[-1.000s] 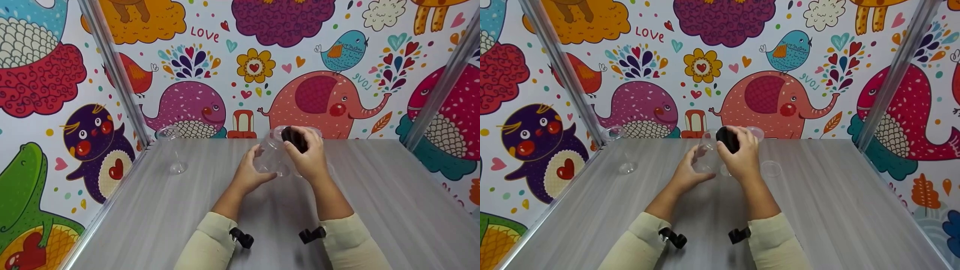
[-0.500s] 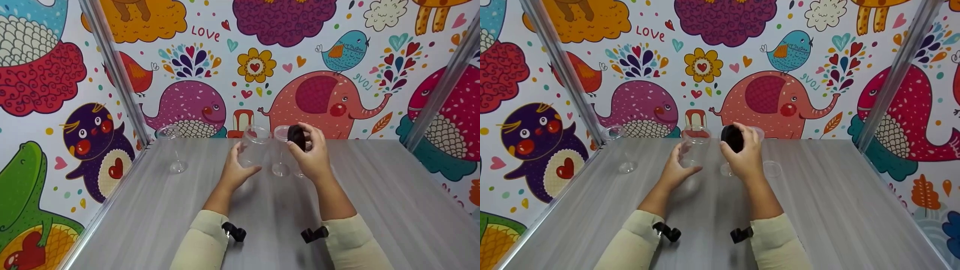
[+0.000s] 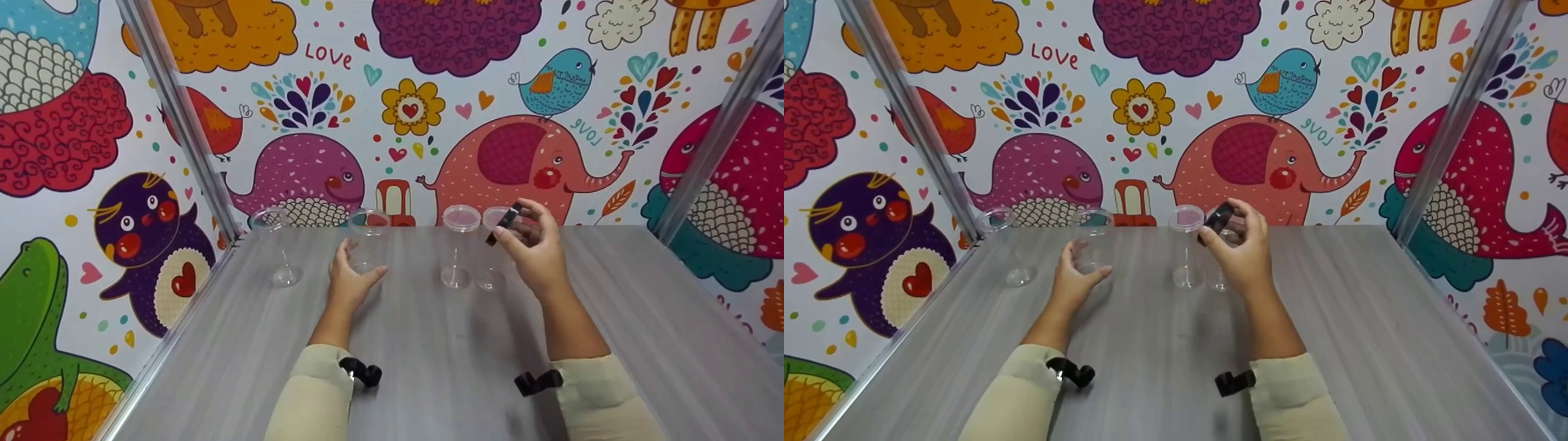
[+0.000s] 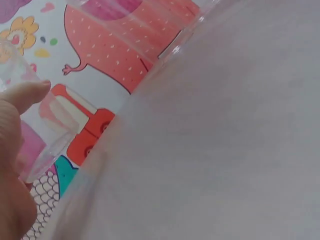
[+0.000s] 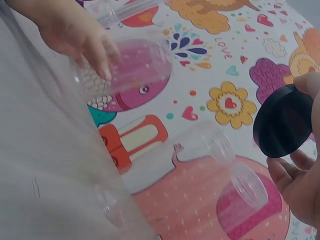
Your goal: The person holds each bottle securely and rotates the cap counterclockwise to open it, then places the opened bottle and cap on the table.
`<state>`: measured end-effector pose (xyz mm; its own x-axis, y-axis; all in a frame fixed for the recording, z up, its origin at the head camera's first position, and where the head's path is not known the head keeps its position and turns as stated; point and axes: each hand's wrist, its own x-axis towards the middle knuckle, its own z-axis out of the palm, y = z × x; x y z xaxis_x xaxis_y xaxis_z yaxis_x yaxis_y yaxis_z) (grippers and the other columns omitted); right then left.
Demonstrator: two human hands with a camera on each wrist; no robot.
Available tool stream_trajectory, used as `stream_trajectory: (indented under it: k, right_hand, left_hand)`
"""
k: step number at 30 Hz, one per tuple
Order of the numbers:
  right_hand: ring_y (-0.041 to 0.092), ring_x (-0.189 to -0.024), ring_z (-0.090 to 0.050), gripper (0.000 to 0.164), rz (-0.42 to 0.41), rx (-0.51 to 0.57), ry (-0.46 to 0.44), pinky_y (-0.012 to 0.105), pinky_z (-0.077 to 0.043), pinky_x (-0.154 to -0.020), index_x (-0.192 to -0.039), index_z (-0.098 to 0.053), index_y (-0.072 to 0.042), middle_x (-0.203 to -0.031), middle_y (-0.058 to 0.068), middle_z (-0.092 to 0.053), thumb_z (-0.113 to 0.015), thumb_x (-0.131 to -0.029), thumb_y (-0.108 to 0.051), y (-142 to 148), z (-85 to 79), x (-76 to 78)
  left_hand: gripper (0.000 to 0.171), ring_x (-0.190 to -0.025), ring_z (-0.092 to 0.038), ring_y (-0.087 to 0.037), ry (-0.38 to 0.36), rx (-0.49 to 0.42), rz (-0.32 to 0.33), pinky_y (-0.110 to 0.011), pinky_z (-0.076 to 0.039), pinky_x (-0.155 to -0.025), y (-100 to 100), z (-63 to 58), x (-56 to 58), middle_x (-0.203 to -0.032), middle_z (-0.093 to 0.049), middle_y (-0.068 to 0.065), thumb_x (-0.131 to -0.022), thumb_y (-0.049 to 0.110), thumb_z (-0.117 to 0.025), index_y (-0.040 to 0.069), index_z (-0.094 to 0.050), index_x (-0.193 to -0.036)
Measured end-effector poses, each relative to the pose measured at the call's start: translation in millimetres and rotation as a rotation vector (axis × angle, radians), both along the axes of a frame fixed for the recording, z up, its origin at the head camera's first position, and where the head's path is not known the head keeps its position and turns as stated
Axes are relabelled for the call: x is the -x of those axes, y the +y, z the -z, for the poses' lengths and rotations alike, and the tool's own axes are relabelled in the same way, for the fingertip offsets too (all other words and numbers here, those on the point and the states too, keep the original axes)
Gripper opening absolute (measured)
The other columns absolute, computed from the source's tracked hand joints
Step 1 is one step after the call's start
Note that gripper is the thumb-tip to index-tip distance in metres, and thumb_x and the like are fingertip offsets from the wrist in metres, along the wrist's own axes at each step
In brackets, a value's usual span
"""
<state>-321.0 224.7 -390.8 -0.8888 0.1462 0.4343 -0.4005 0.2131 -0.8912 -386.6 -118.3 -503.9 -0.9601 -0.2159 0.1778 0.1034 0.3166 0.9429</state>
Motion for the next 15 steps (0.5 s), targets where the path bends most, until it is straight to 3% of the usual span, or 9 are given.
stream_trajectory:
  k: [5,9,15]
  right_hand:
    - [0.018,-0.120,-0.066,0.067,0.040,0.000,-0.035,0.014,-0.058,-0.094,-0.155,-0.043,-0.019,-0.145,0.005,-0.054,-0.077,-0.099,-0.031,21.1,6.5,4.2]
    - [0.017,-0.126,-0.063,0.065,0.065,0.020,-0.060,0.011,-0.057,-0.095,-0.155,-0.043,-0.019,-0.139,0.004,-0.056,-0.075,-0.100,-0.034,37.3,14.2,7.7]
    - [0.017,-0.135,-0.059,0.064,0.121,0.022,-0.112,0.011,-0.055,-0.099,-0.156,-0.041,-0.023,-0.139,-0.004,-0.055,-0.071,-0.102,-0.041,62.8,23.6,11.4]
  left_hand:
    - [0.111,-0.162,-0.032,-0.033,0.035,-0.098,-0.070,-0.053,-0.026,-0.135,-17.9,11.3,8.5,-0.171,-0.039,-0.014,-0.081,0.025,-0.095,0.012,-0.023,-0.165]
    - [0.109,-0.163,-0.031,-0.033,0.019,-0.123,-0.127,-0.048,-0.026,-0.136,-30.5,18.2,11.9,-0.172,-0.036,-0.016,-0.080,0.021,-0.094,0.010,-0.024,-0.163]
    - [0.106,-0.165,-0.028,-0.032,-0.020,-0.189,-0.148,-0.047,-0.023,-0.137,-41.7,21.1,16.3,-0.174,-0.034,-0.015,-0.083,0.017,-0.091,0.009,-0.024,-0.164]
